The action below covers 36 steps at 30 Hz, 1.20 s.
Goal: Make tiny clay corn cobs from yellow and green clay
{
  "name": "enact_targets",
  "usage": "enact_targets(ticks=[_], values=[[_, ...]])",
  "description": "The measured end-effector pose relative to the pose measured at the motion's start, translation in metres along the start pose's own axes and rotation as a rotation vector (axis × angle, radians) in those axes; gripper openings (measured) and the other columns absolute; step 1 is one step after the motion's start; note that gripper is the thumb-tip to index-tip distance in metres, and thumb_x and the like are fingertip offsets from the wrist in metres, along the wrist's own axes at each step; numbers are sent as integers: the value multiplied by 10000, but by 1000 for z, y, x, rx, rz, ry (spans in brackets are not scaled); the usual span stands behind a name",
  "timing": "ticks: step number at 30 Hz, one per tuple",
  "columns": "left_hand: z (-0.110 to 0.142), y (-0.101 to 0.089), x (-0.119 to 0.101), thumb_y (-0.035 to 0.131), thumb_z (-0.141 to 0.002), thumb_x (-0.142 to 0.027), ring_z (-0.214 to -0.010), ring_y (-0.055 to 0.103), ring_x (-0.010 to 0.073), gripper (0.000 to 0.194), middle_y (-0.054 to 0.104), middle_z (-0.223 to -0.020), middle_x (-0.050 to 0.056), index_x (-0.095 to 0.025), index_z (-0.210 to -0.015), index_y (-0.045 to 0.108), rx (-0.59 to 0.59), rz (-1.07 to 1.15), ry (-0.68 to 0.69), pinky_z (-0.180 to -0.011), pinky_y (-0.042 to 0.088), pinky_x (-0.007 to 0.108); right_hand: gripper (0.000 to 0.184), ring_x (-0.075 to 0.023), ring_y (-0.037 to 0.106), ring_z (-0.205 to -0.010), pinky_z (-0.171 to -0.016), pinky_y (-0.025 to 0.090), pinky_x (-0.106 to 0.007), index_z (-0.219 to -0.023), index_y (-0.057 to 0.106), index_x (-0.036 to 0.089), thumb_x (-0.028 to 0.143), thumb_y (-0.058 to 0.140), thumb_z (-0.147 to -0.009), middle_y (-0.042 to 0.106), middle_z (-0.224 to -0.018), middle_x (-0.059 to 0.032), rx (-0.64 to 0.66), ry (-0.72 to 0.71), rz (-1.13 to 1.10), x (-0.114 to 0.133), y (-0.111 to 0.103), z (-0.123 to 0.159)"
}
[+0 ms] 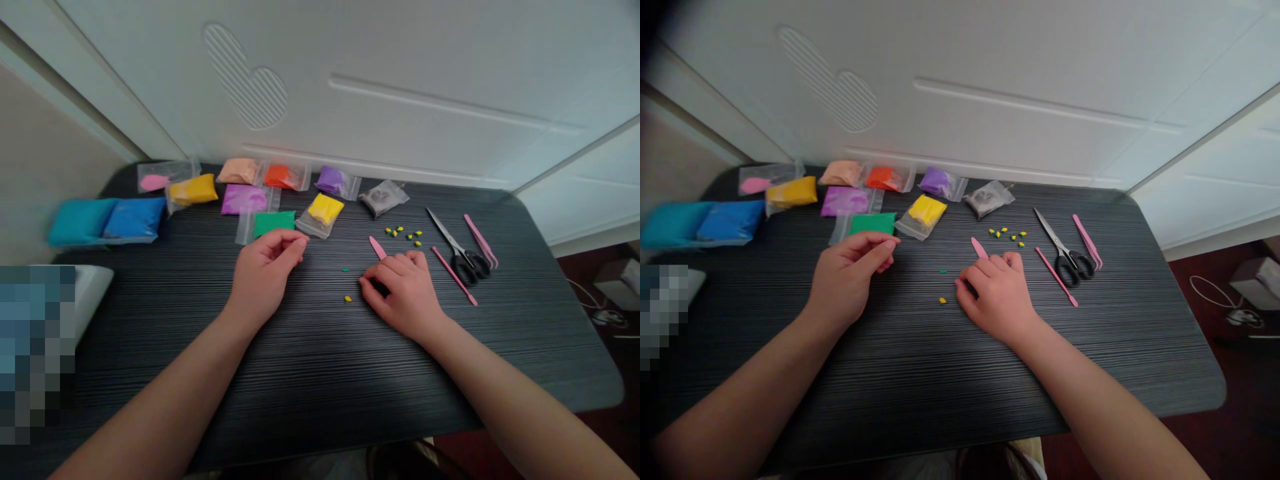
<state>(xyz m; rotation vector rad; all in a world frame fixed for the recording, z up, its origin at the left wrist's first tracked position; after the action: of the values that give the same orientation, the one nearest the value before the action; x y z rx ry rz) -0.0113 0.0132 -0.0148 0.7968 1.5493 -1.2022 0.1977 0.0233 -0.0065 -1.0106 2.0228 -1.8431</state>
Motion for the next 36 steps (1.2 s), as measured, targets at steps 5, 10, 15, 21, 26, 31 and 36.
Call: enact_targets(ticks=[5,10,15,21,26,31,36], values=[[1,0,-1,565,-748,-283,-565,510,86,113,586,-658,-26,-215,-803,638,13,-1,5,-540,406,199,169,-134,504,-733,-771,259,-347,-860,603,210,260,444,-831,603,-744,6,9,6,-53,-5,-8,3],[2,-1,-1,561,-752,-285,-568,511,94,114,581,-640,-27,-223,-809,639,15,-23,5,-543,405,206,218,-129,495,-711,-769,264,-355,-973,601,215,227,439,-829,587,-739,7,48,-26,-106,-15,-15,13],[2,-1,-1,547,-760,-288,-559,505,99,122,574,-622,-25,-218,-804,635,20,-44,3,-534,398,210,294,-137,475,-708,-774,258,-374,-1096,566,223,228,422,-840,586,-750,2,114,-110,-52,-17,-13,17],[2,-1,-4,536,-764,-279,-553,497,98,121,564,-615,-25,-216,-800,634,26,-58,-1,-527,395,209,304,-152,459,-732,-784,248,-391,-1113,558,237,258,400,-854,587,-751,0,189,-143,12,-16,-12,17],[3,-1,-4,537,-763,-276,-540,487,87,121,558,-610,-29,-209,-800,631,23,-69,-5,-525,394,200,316,-150,451,-731,-786,243,-397,-1140,533,281,274,397,-854,564,-742,9,242,-206,21,-12,-12,17],[3,-1,-4,541,-766,-272,-531,482,81,119,556,-607,-32,-200,-797,630,31,-71,-2,-527,390,194,328,-157,461,-744,-795,246,-397,-1157,521,232,271,377,-866,583,-777,-12,217,-147,51,-13,-10,16],[3,-1,-4,538,-770,-270,-541,488,80,115,562,-617,-34,-205,-797,629,39,-63,8,-534,393,192,323,-156,463,-739,-793,243,-393,-1156,522,258,275,389,-863,568,-751,-6,235,-184,34,-11,-9,17]])
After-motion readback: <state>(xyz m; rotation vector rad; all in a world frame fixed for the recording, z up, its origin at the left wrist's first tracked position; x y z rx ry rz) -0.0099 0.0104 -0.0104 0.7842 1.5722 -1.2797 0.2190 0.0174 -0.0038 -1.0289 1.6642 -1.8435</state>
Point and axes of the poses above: each hand's wrist, its own z-axis away from the middle knuckle, its own y-axis out of the palm, x = y × z, the point moved 1 cm from there along -z, towards the middle knuckle
